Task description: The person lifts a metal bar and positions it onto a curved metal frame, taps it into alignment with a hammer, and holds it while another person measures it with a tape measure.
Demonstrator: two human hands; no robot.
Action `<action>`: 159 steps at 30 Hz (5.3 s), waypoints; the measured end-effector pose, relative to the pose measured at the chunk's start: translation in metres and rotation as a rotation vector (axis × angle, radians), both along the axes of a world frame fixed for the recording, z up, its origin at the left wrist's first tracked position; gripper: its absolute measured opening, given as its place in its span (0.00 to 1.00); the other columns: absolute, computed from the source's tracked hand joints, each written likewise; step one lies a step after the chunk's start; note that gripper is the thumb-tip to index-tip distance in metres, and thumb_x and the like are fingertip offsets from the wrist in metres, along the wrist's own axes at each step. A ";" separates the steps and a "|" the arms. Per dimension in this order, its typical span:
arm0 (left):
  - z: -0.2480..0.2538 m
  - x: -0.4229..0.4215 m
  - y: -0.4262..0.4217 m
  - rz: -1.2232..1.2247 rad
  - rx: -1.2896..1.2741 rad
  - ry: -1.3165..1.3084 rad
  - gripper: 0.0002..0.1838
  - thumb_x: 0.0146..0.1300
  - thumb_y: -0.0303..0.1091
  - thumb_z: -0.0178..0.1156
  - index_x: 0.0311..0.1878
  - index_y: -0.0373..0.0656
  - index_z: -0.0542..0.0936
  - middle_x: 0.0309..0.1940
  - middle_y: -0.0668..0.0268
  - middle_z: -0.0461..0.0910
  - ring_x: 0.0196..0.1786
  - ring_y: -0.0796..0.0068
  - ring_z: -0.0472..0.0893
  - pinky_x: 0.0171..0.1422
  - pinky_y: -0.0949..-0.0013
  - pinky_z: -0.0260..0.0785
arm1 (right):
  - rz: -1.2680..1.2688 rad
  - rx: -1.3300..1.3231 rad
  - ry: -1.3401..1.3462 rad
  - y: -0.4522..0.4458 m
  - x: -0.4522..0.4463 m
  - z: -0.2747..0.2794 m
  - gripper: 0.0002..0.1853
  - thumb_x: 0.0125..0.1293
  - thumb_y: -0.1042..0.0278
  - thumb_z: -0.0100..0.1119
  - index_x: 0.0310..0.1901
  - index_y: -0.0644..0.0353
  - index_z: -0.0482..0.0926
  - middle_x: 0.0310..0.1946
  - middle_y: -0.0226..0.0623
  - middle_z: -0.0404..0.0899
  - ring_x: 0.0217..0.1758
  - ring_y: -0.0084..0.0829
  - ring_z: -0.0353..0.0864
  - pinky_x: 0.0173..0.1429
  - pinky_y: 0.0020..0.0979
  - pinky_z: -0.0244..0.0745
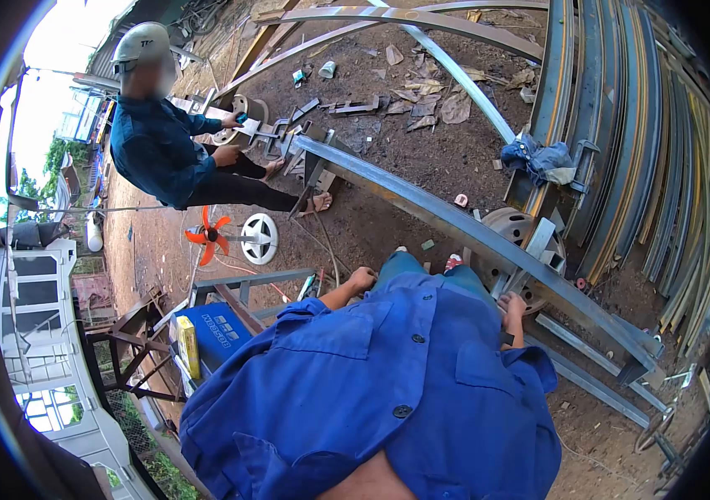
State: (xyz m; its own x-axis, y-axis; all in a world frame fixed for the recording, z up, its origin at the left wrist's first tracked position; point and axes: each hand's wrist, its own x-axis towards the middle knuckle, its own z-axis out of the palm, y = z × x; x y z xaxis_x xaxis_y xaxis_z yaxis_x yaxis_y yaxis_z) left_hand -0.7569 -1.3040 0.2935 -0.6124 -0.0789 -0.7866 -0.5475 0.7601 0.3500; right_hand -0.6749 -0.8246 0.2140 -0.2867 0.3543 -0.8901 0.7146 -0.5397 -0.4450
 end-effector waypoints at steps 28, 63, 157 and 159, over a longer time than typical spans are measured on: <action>0.015 -0.046 0.063 -0.048 0.037 0.065 0.16 0.50 0.31 0.55 0.42 0.44 0.84 0.44 0.51 0.82 0.50 0.54 0.81 0.57 0.59 0.72 | 0.309 0.211 0.006 0.014 0.003 -0.004 0.19 0.64 0.65 0.55 0.51 0.71 0.76 0.41 0.50 0.82 0.40 0.41 0.83 0.42 0.39 0.77; 0.012 -0.053 0.057 -0.067 0.058 0.088 0.15 0.51 0.31 0.55 0.42 0.40 0.82 0.42 0.49 0.82 0.48 0.53 0.81 0.55 0.58 0.72 | 0.111 0.120 -0.027 0.004 -0.009 -0.006 0.19 0.64 0.66 0.55 0.51 0.73 0.74 0.41 0.50 0.81 0.40 0.41 0.83 0.40 0.38 0.78; -0.010 -0.057 0.384 -1.071 0.273 -0.505 0.16 0.62 0.31 0.53 0.53 0.38 0.73 0.30 0.57 0.79 0.27 0.62 0.80 0.28 0.62 0.76 | -1.474 0.337 -0.317 -0.292 0.305 0.073 0.08 0.49 0.67 0.59 0.27 0.61 0.82 0.21 0.38 0.79 0.21 0.33 0.79 0.20 0.34 0.73; -0.007 -0.056 0.397 -1.046 0.339 -0.480 0.11 0.62 0.28 0.52 0.46 0.37 0.76 0.25 0.57 0.78 0.22 0.64 0.79 0.24 0.66 0.74 | -1.454 0.282 -0.302 -0.287 0.298 0.092 0.11 0.52 0.66 0.58 0.36 0.62 0.81 0.26 0.40 0.82 0.25 0.36 0.82 0.22 0.35 0.75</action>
